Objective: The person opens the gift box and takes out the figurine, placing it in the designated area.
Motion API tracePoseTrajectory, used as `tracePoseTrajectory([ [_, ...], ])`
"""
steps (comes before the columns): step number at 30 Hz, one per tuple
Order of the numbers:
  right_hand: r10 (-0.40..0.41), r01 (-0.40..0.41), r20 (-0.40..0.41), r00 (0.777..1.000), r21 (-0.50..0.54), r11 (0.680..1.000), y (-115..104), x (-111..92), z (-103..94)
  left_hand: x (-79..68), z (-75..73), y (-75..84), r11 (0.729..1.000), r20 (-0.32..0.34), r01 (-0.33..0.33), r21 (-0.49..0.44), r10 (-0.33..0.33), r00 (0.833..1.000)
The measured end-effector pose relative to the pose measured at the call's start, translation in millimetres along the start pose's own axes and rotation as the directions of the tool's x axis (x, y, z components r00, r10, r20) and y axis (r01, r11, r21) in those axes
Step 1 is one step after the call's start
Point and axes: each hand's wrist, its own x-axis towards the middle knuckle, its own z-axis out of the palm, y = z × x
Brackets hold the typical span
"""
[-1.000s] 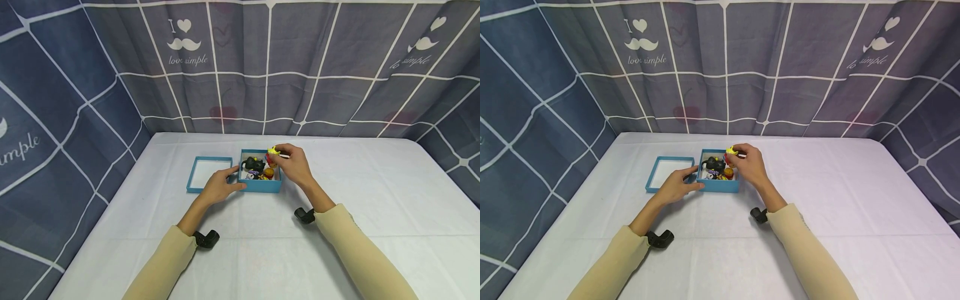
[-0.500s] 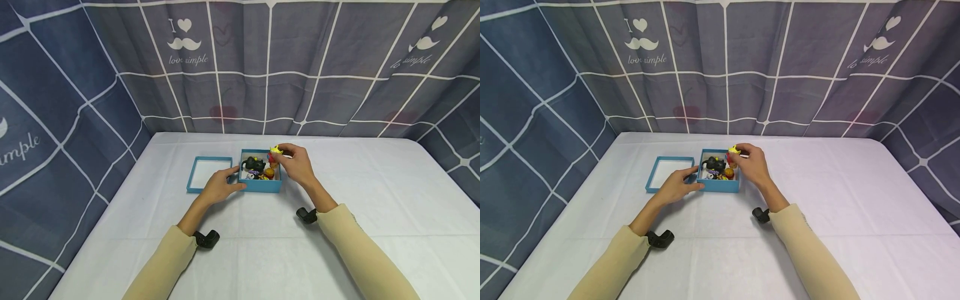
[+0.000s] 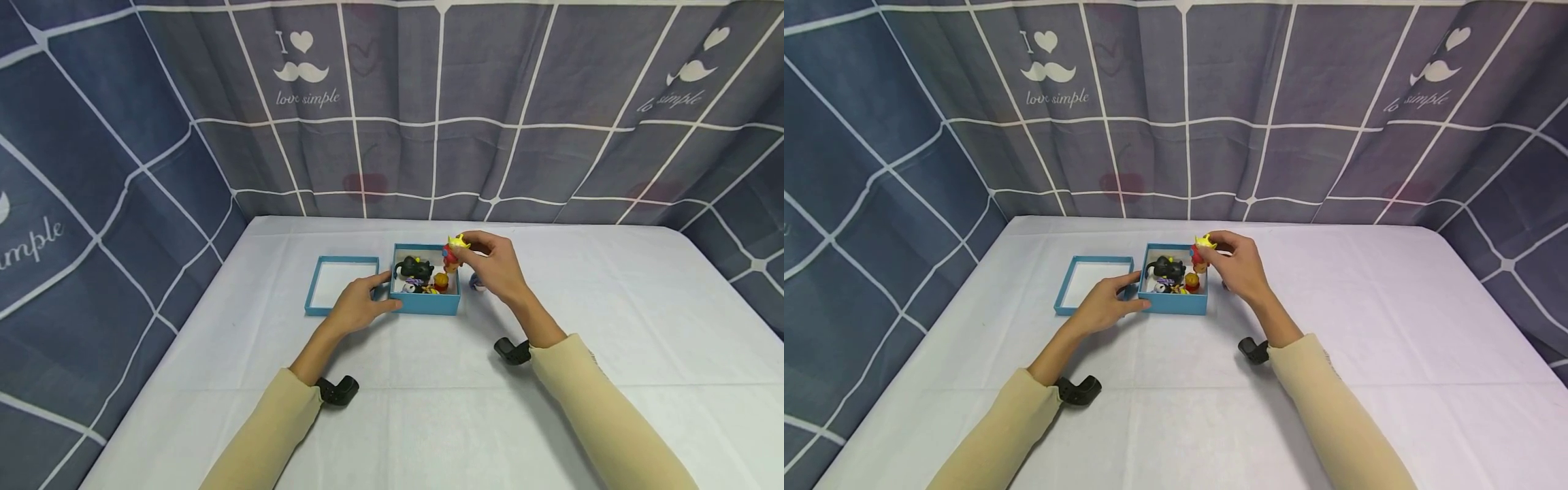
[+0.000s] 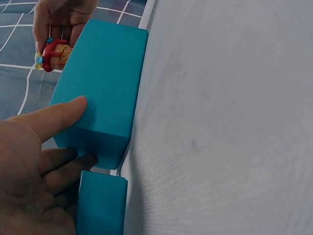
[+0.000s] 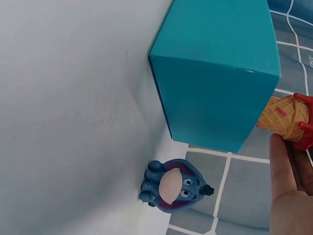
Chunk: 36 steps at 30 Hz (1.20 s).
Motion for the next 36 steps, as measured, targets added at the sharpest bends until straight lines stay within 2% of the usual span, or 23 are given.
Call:
tracePoseTrajectory([
  [9,-0.035,0.035,-0.012,0.999,0.020,0.999,-5.4,-3.8,-10.9,-1.4,-1.2,1.7,1.000,0.008,-0.005,-0.005,0.005,1.000],
  [18,-0.074,0.074,-0.029,0.997,-0.004,0.997,-2.5,-10.1,-27.7,-0.7,-1.2,0.6,1.000,0.015,-0.008,-0.004,0.008,1.000],
  [22,-0.061,0.060,-0.031,0.998,-0.027,0.998,-3.7,-13.1,-38.5,-0.7,-0.7,0.9,1.000,0.015,-0.009,0.000,0.009,1.000],
  [30,-0.027,0.025,-0.031,0.999,-0.062,0.998,-26.7,-25.2,-50.7,-1.0,-2.1,1.3,1.000,0.018,-0.010,-0.004,0.010,1.000],
  [33,-0.021,0.018,-0.027,0.999,-0.093,0.996,-25.2,-27.6,-53.6,-1.1,-2.3,0.6,1.000,0.020,-0.014,-0.006,0.014,1.000],
  [36,-0.013,0.011,-0.022,1.000,-0.099,0.995,-14.1,-27.1,-57.3,-1.0,-2.1,0.5,1.000,0.020,-0.020,-0.006,0.020,1.000],
])
